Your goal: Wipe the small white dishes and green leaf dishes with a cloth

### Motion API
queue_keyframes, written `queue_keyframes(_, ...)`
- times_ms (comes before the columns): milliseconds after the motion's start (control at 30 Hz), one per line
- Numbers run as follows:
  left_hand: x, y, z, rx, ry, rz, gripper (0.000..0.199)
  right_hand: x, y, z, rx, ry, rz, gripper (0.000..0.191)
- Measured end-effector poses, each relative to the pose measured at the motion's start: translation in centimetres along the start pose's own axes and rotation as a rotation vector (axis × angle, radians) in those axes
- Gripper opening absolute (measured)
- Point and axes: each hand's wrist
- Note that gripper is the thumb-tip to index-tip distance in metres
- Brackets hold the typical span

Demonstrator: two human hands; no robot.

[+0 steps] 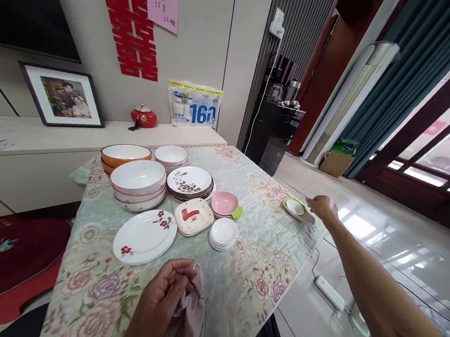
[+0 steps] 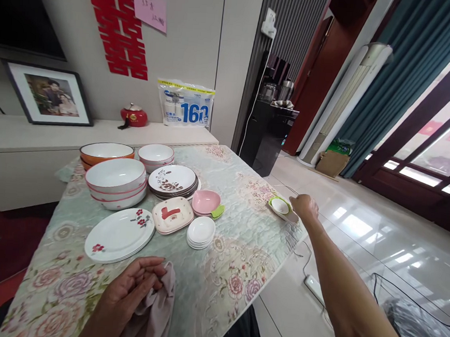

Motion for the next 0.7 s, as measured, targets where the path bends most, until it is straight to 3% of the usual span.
queue_keyframes(167,-0.3,0.2,0.3,-0.008,0.003,-0.007,0.032,1.3,5.4,-3.9,0.214,-0.2,-0.115,0.039)
queue_keyframes(300,-0.5,0.4,0.9,-0.025,0.034,-0.004,0.025,-0.3,11.9,-7.1,0.397,-0.409,-0.296,0.045)
queue_keyframes(400,-0.6,0.5,1.3,-0.017,0.061,-0.003,0.023,-1.7,15.5,-8.9,0.457,-0.562,-0.421,0.045)
queue_keyframes(500,-0.6,0.5,1.4,-0.015,0.072,-0.009,0.022,-2.4,17.0,-10.4,0.463,-0.574,-0.465,0.046)
queue_keyframes(700,-0.6,0.5,1.6,-0.02,0.058,-0.016,0.021,-2.5,17.1,-12.8,0.529,-0.367,-0.42,0.047)
Point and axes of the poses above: each hand's wrist, its own y-axis away from the middle knuckle, its own x-axis out of the back of the hand, z = x × y, and after that the axes turned 6 degrees about z, right-handed
